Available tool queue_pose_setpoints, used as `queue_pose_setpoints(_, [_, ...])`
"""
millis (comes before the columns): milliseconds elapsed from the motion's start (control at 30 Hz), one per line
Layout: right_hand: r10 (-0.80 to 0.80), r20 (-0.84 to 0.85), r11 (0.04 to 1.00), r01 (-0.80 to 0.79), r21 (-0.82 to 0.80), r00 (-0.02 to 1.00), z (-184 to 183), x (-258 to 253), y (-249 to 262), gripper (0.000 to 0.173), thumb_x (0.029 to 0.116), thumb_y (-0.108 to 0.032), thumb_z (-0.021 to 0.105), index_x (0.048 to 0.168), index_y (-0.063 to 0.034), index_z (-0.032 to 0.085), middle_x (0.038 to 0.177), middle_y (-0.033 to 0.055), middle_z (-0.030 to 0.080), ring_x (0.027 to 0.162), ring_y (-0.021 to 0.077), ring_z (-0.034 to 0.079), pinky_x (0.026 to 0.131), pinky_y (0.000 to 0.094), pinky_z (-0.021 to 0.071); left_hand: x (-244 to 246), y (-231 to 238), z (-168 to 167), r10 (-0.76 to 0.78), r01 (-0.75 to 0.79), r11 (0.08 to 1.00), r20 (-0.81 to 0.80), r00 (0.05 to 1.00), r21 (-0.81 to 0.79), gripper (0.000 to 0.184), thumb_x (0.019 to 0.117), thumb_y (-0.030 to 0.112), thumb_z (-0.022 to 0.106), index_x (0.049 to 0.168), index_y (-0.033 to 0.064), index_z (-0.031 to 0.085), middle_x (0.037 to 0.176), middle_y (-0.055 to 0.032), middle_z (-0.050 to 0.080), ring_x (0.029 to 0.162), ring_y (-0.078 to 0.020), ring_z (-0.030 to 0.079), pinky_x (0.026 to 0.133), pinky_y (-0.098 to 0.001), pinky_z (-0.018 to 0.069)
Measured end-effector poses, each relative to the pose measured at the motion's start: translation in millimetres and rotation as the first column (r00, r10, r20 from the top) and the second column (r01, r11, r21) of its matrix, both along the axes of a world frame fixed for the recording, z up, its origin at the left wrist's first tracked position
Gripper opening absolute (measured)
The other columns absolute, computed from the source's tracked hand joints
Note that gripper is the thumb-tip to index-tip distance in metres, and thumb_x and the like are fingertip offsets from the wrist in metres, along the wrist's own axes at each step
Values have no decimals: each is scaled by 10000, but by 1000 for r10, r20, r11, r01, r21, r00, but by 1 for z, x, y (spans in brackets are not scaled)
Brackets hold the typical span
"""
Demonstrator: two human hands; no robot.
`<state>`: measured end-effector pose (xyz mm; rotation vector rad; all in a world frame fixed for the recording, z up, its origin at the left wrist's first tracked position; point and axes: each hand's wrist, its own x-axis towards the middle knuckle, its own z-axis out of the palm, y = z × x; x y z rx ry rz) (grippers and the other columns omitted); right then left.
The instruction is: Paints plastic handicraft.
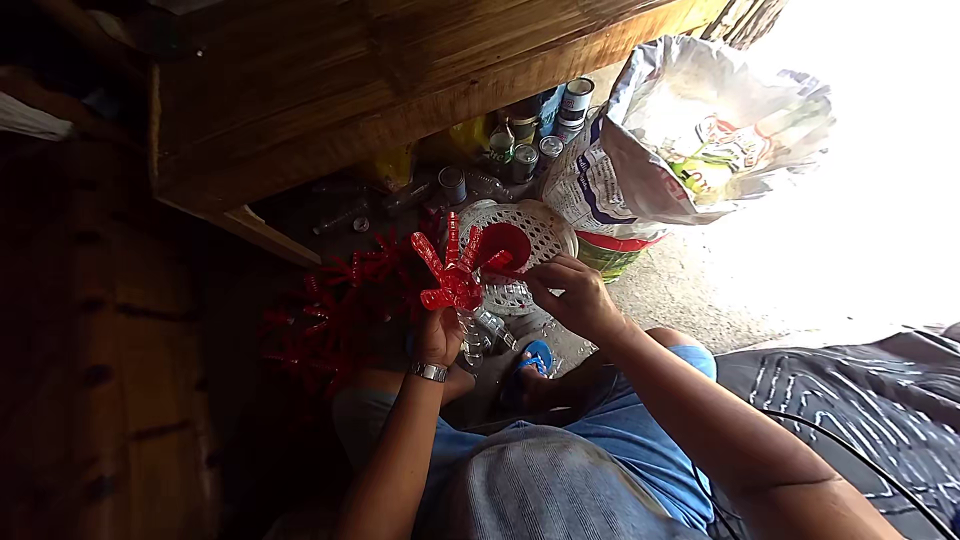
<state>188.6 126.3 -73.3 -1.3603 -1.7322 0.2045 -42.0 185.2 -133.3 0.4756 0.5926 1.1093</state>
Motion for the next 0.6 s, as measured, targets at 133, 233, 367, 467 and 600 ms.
queue_pose_setpoints(133, [-4,4,1000,4,8,1000,5,3,-9,138,924,-140,667,916,-46,768,833,39,698,800,88,658,742,227,566,-1,0,-2,-7,7,1000,19,1000,5,191,945,242,664,1098,130,641,1001,-61,721,920,-178,710,837,-376,601])
queue_pose_setpoints(233, [-17,7,999,17,34,1000,11,3,-6,142,926,-134,670,936,-36,773,858,48,705,816,96,668,745,228,581,0,-1,-2,-13,13,1000,8,1000,13,223,932,271,682,1111,145,642,1008,-53,720,934,-176,707,852,-380,596])
queue_pose_setpoints(367, [-25,29,1000,25,2,999,5,3,2,156,947,-156,664,974,-53,777,873,45,712,824,118,665,761,262,571,1,-2,0,6,-6,1000,19,1000,15,234,920,259,704,1104,131,637,995,-69,720,914,-178,711,827,-370,603])
queue_pose_setpoints(467, [-15,17,1000,15,23,1000,5,3,-3,152,935,-151,664,926,-48,774,844,42,705,813,106,664,749,249,572,1,-2,4,19,-19,1000,-11,1000,5,171,969,246,622,1093,129,629,984,-60,717,904,-167,708,819,-356,602])
queue_pose_setpoints(600, [-12,-20,1000,12,21,1000,8,-2,-5,149,939,-137,677,978,-32,776,875,47,705,832,93,676,769,239,596,1,-2,-1,-4,4,1000,-23,1000,5,192,1019,253,524,1138,140,623,1025,-47,712,955,-166,696,877,-378,584])
